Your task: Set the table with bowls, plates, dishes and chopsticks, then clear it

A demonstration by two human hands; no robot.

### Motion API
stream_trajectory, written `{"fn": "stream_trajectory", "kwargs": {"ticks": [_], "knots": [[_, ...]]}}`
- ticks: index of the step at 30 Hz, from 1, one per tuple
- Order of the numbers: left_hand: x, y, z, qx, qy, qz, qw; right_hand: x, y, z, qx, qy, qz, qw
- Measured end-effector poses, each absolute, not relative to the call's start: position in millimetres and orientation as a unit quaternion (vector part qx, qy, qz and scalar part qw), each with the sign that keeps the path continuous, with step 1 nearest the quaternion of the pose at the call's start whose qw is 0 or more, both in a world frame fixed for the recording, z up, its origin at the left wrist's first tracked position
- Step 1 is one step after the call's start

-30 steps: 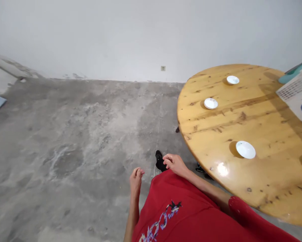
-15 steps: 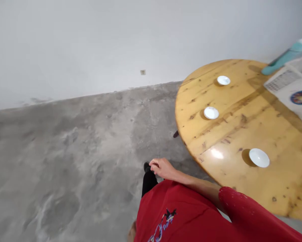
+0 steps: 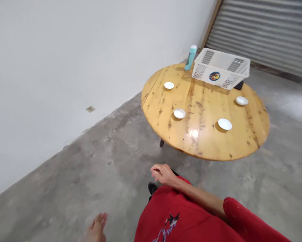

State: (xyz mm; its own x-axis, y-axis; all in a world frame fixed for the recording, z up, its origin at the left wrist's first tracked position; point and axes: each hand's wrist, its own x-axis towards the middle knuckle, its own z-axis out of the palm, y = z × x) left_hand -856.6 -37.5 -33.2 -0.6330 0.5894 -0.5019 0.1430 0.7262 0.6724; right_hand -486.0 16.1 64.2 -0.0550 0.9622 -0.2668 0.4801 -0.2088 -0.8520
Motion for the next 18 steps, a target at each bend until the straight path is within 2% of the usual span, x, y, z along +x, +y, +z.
{"fn": "stream_trajectory", "kwargs": {"ticks": [3, 6, 13, 18], "knots": [[-851, 78, -44, 0.226, 0.821, 0.341, 0.399, -483, 21, 60, -0.666, -0.532, 0.44, 0.284], [-819, 155, -45, 0.296, 0.773, 0.36, 0.43, -474, 35, 52, -0.691, -0.488, 0.436, 0.307], [-667, 243, -24, 0.466, 0.649, 0.289, 0.527, -447, 120, 44, -0.696, -0.425, 0.442, 0.374], [-601, 305, 4, 0.563, 0.604, 0.228, 0.516, -412, 174, 42, -0.708, -0.386, 0.433, 0.404]]}}
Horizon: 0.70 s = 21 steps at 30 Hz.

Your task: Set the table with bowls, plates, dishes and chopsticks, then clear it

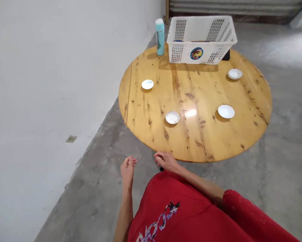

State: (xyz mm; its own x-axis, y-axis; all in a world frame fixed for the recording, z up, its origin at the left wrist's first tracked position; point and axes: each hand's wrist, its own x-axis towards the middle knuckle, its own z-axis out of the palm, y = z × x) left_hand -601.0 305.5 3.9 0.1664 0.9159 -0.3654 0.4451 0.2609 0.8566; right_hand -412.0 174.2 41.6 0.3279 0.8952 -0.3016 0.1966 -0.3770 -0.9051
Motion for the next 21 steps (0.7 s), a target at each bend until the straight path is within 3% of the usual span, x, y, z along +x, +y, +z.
{"fn": "stream_trajectory", "kwargs": {"ticks": [11, 21], "knots": [[-450, 468, 49, 0.604, 0.514, 0.226, 0.566, -364, 189, 26, -0.761, -0.205, 0.39, 0.477], [-283, 615, 30, 0.586, 0.474, 0.16, 0.638, -359, 225, 31, -0.817, 0.0, 0.285, 0.502]]}}
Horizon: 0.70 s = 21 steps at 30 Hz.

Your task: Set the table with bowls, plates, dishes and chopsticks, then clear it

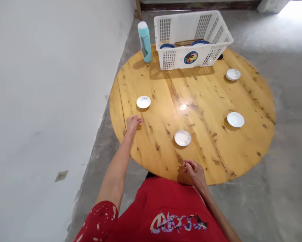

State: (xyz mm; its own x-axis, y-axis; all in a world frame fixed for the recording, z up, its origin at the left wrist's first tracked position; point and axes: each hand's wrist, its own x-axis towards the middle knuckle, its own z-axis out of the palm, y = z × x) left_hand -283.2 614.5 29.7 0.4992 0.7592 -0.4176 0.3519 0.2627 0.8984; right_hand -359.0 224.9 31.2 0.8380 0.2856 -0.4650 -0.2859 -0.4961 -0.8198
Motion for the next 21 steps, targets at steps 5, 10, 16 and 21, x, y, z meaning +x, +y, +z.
{"fn": "stream_trajectory", "kwargs": {"ticks": [5, 10, 16, 21], "knots": [[-230, 662, 10, 0.627, 0.455, 0.12, 0.621, -377, 264, 37, -0.816, 0.089, 0.257, 0.509], [-198, 682, -9, 0.69, 0.444, 0.064, 0.568, -392, 283, 37, -0.829, 0.122, 0.272, 0.473], [-194, 681, -14, 0.757, 0.398, 0.075, 0.513, -386, 286, 26, -0.807, 0.153, 0.256, 0.51], [-238, 626, 18, 0.794, 0.296, 0.084, 0.524, -347, 282, 18, -0.773, 0.185, 0.229, 0.562]]}}
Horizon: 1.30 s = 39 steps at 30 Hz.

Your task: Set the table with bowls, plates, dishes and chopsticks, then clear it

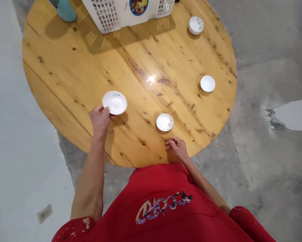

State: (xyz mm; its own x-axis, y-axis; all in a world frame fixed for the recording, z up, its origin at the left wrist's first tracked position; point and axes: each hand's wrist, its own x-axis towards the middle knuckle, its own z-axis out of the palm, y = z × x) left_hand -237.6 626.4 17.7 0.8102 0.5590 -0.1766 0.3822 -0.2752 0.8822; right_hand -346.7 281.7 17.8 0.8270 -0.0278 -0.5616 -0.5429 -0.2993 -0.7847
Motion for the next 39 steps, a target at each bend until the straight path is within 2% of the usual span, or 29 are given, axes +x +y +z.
{"fn": "stream_trajectory", "kwargs": {"ticks": [4, 7, 15, 20, 24, 31, 39], "knots": [[-265, 549, 35, 0.796, 0.235, 0.003, 0.558, -306, 275, 14, -0.752, 0.195, 0.176, 0.605], [-272, 498, 35, 0.817, 0.205, -0.043, 0.537, -287, 267, 11, -0.767, 0.175, 0.156, 0.597], [-262, 450, 29, 0.925, 0.165, -0.102, 0.327, -280, 254, 0, -0.777, 0.175, 0.166, 0.582], [-259, 445, 29, 0.942, 0.162, -0.12, 0.269, -275, 255, 0, -0.772, 0.158, 0.186, 0.586], [-258, 444, 26, 0.943, 0.168, -0.123, 0.259, -267, 261, 2, -0.815, 0.121, 0.191, 0.533], [-256, 437, 17, 0.94, 0.181, -0.143, 0.25, -247, 267, 3, -0.911, 0.05, 0.215, 0.349], [-265, 423, 14, 0.938, 0.17, -0.173, 0.249, -246, 251, 9, -0.918, -0.005, 0.255, 0.305]]}}
